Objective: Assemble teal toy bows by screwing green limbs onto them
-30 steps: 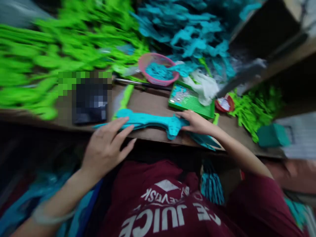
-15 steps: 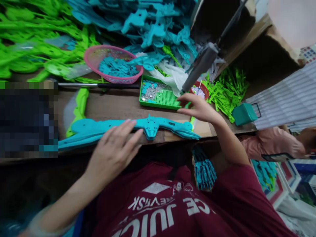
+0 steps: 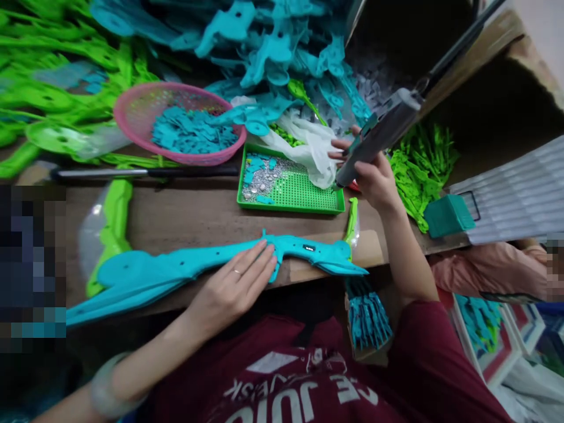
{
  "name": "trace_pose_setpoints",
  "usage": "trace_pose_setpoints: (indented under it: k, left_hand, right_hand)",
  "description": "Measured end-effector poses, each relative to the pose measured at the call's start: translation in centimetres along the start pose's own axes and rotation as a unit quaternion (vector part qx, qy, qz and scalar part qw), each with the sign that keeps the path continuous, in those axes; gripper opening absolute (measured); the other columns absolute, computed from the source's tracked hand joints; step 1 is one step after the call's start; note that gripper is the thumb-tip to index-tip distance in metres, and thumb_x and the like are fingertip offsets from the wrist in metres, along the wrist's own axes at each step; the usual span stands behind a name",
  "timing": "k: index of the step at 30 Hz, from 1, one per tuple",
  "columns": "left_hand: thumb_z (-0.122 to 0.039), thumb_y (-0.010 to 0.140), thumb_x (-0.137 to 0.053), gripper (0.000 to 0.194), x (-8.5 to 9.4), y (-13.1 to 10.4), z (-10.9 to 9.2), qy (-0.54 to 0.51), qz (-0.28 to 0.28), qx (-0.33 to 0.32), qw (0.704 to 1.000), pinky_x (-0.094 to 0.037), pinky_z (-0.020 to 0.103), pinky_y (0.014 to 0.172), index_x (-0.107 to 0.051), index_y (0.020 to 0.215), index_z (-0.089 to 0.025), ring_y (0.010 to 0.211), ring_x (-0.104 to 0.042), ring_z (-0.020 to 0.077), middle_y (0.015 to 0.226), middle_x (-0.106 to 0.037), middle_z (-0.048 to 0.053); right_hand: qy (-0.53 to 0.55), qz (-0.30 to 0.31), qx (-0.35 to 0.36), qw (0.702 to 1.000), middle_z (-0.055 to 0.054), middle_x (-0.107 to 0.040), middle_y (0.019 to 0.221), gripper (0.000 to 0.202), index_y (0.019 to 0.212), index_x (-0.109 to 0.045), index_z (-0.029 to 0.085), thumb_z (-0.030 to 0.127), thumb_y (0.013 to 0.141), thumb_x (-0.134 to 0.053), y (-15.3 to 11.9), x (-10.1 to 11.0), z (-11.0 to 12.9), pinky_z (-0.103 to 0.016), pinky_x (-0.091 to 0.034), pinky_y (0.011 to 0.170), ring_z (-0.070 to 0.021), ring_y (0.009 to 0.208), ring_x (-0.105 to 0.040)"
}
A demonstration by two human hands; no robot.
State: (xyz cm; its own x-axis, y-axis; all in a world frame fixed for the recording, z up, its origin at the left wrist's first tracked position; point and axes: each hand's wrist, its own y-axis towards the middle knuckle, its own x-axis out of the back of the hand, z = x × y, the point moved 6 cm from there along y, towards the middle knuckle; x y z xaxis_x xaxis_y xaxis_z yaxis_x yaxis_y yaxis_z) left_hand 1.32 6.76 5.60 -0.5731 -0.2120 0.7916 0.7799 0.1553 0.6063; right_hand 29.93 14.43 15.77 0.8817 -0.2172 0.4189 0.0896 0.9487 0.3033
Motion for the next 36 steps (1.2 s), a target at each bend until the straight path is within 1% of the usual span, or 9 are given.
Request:
trace_pose_setpoints:
  k: [2,4,6,11,14,21,24,27,36]
  left_hand:
    - [-0.001,0.094,-0.048,0.033,-0.2,0.8,-0.8,0.006,-0.008,0.004,1.000,-0.056,0.046,0.098,-0.065,0.123,-0.002,0.129,-0.059,0.0384,0.130,-0.067,0.024]
    - [-0.003,0.095,-0.047,0.033,-0.6,1.5,-1.7,0.007,-0.031,0.019,0.999,-0.057,0.045,0.097,-0.065,0.122,-0.001,0.128,-0.060,0.0374,0.129,-0.068,0.023]
    - [-0.005,0.096,-0.045,0.034,-1.3,2.2,-2.3,0.005,-0.043,0.038,0.998,-0.057,0.045,0.098,-0.065,0.124,-0.001,0.128,-0.061,0.0362,0.130,-0.067,0.023]
    - [-0.009,0.097,-0.042,0.036,-1.9,2.7,-2.7,-0.028,-0.046,0.083,0.995,-0.053,0.045,0.103,-0.065,0.124,-0.001,0.127,-0.062,0.0335,0.130,-0.068,0.021]
    - [-0.008,0.097,-0.040,0.039,-2.0,2.4,-2.6,-0.060,-0.039,0.104,0.992,-0.047,0.043,0.108,-0.066,0.126,-0.004,0.126,-0.062,0.0291,0.132,-0.068,0.017]
    - [-0.013,0.099,-0.040,0.038,-1.9,1.8,-2.8,-0.046,-0.054,0.137,0.988,-0.048,0.034,0.086,-0.072,0.120,-0.013,0.112,-0.061,0.0204,0.133,-0.069,0.009]
    - [-0.014,0.096,-0.045,0.036,-2.1,1.7,-2.9,-0.040,-0.050,0.134,0.989,-0.047,0.035,0.078,-0.073,0.120,-0.014,0.093,-0.059,0.0195,0.137,-0.066,0.010]
    - [-0.013,0.092,-0.050,0.036,-2.5,1.5,-3.1,-0.056,-0.037,0.126,0.990,-0.046,0.037,0.073,-0.072,0.120,-0.012,0.086,-0.058,0.0205,0.139,-0.064,0.014]
    - [-0.008,0.091,-0.049,0.038,-2.5,1.5,-3.1,-0.070,-0.041,0.124,0.989,-0.046,0.038,0.068,-0.069,0.123,-0.007,0.085,-0.061,0.0204,0.138,-0.063,0.019]
  right_hand:
    - [0.070,0.070,-0.008,0.995,-0.002,-0.068,0.092,0.045,0.102,-0.060,0.023,0.056,0.075,-0.072,1.8,-1.4,0.3,-0.034,-0.056,0.073,-0.0184,0.085,-0.066]
    - [0.113,0.081,-0.008,0.990,0.002,-0.062,0.078,0.049,0.100,-0.058,0.024,0.053,0.068,-0.080,3.0,-3.1,0.4,-0.032,-0.055,0.069,-0.0154,0.073,-0.062]
    - [0.151,0.052,-0.006,0.987,0.005,-0.053,0.071,0.052,0.103,-0.055,0.025,0.055,0.069,-0.079,3.8,-5.4,0.1,-0.031,-0.055,0.065,-0.0131,0.064,-0.057]
    - [0.196,-0.090,-0.007,0.976,0.008,-0.042,0.062,0.054,0.114,-0.048,0.028,0.062,0.076,-0.066,4.4,-10.8,-2.6,-0.031,-0.051,0.052,-0.0119,0.048,-0.047]
    - [0.191,-0.112,-0.005,0.975,0.009,-0.038,0.061,0.058,0.116,-0.043,0.029,0.065,0.076,-0.062,4.2,-12.5,-3.8,-0.031,-0.048,0.049,-0.0126,0.045,-0.044]
    - [0.119,-0.086,-0.052,0.988,0.007,-0.033,0.063,0.054,0.115,-0.035,0.031,0.068,0.079,-0.048,4.3,-13.4,-5.3,-0.033,-0.046,0.050,-0.0138,0.047,-0.041]
    - [0.118,-0.087,-0.051,0.988,0.007,-0.033,0.064,0.049,0.109,-0.036,0.030,0.067,0.080,-0.050,4.3,-13.5,-5.3,-0.032,-0.047,0.051,-0.0134,0.048,-0.041]
    - [0.144,-0.093,-0.021,0.985,0.007,-0.035,0.063,0.046,0.106,-0.036,0.030,0.063,0.080,-0.056,4.3,-13.4,-5.0,-0.031,-0.047,0.049,-0.0132,0.047,-0.040]
    - [0.048,-0.059,-0.035,0.997,0.004,-0.031,0.071,0.064,0.134,-0.028,0.034,0.076,0.086,-0.032,4.2,-13.5,-6.0,-0.035,-0.051,0.056,-0.0158,0.053,-0.042]
